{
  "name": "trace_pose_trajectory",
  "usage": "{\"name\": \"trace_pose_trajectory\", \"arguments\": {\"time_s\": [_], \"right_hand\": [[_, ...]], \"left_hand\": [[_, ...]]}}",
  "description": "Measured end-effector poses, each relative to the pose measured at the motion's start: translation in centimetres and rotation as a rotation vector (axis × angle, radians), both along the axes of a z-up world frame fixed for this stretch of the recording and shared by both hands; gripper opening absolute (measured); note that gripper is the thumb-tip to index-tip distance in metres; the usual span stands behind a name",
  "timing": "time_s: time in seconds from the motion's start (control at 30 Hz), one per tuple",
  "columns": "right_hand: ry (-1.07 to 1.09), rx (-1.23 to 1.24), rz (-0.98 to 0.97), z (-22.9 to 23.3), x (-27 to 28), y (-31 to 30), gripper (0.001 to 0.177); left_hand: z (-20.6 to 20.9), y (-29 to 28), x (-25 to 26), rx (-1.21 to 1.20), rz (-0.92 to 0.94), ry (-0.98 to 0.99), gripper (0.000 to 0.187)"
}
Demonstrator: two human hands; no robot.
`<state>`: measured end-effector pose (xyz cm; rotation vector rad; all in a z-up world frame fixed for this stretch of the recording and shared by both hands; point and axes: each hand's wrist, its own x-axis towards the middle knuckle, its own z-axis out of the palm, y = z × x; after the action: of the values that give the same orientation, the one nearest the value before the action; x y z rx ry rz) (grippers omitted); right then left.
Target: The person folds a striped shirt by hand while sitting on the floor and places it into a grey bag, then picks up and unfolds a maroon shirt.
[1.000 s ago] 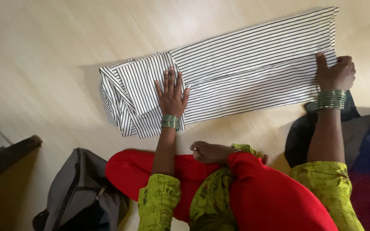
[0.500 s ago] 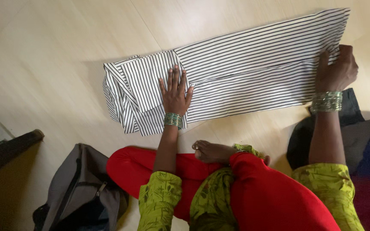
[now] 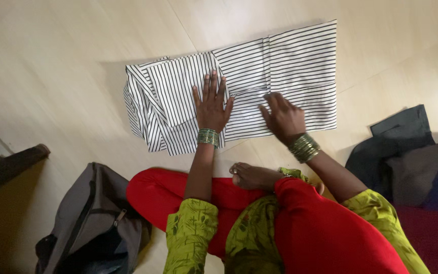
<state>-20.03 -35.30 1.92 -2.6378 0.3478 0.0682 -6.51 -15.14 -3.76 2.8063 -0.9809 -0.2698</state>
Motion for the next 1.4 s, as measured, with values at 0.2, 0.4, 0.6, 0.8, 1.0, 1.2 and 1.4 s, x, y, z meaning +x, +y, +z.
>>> {"name": "trace_pose_trajectory", "arguments": {"time_s": [0.2,0.4,0.6,0.8,1.0,1.2,1.4], "right_hand": [[-0.211,-0.143,0.047,-1.6,-2.0,-7.2,0.037],[0.099,-0.043,-0.017,-1.5,-1.0,-7.6,0.089],[0.130,-0.050,-0.025,-1.5,-0.3,-6.9,0.091],[0.122,-0.036,-0.025,-1.3,-0.6,-6.7,0.090],[0.114,-0.056,-0.023,-1.8,-0.6,-6.8,0.091],[0.119,-0.040,-0.021,-1.7,-0.6,-6.9,0.091],[0.081,-0.109,-0.024,-1.8,0.1,-7.0,0.096]], "left_hand": [[-0.3,0.2,0.0,-0.044,-0.018,-0.044,0.069],[-0.5,0.4,-0.1,-0.053,-0.025,-0.074,0.067],[-0.1,0.3,-0.1,-0.068,-0.021,-0.059,0.067],[-0.1,0.3,-0.2,-0.077,-0.015,-0.072,0.067],[-1.2,0.5,-0.2,-0.078,-0.027,-0.099,0.069],[-1.0,0.5,-0.2,-0.048,-0.023,-0.087,0.069],[-0.6,0.3,-0.2,-0.052,-0.012,-0.080,0.068]]}}
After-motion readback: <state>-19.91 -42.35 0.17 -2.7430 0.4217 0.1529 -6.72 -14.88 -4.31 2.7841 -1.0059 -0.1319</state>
